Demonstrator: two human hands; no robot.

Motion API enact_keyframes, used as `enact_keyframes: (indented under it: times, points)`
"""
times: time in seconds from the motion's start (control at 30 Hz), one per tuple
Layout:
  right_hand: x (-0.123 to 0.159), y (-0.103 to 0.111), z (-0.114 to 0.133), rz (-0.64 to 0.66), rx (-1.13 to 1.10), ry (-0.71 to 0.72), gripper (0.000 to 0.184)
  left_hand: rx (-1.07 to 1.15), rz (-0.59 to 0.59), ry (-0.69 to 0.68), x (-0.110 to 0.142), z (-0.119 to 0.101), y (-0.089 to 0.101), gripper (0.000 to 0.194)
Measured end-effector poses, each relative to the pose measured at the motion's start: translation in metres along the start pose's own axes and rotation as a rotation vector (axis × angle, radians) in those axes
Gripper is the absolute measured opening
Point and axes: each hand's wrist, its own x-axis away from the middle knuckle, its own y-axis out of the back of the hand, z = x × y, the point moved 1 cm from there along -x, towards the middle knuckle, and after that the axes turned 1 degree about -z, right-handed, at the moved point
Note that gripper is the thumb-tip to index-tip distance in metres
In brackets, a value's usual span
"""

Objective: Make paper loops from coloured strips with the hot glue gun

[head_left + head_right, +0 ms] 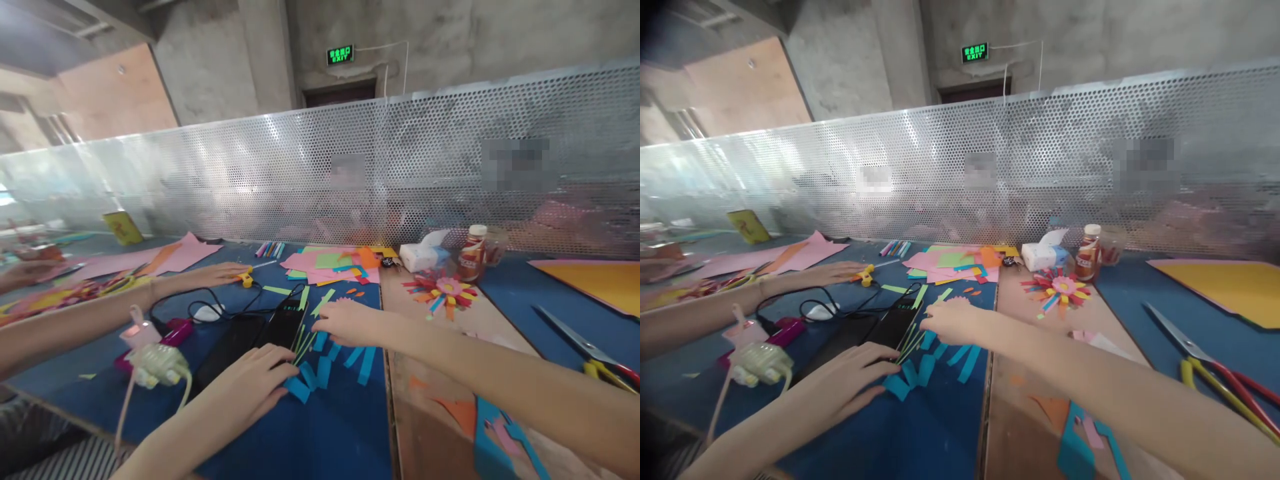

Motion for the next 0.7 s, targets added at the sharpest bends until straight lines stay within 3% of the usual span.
enact_keyframes:
  times: [0.13,0.3,0.47,0.7]
  points:
    - [-0.004,-0.006,-0.005,-0.022,0.107,0.054,0.009,0.001,0.031,-0.008,-0.001,0.001,0.002,0.035]
    - [0.017,0.009,-0.013,-0.108,0.176,0.067,0.011,0.047,0.016,0.03,0.006,0.006,0.0,0.033]
    - [0.045,0.018,0.016,-0.142,0.204,0.108,0.009,0.099,0.018,-0.014,0.001,0.007,-0.004,0.033]
    - [0.047,0.0,0.051,-0.157,0.231,0.07,0.011,0.096,0.018,-0.017,-0.007,0.003,-0.007,0.029]
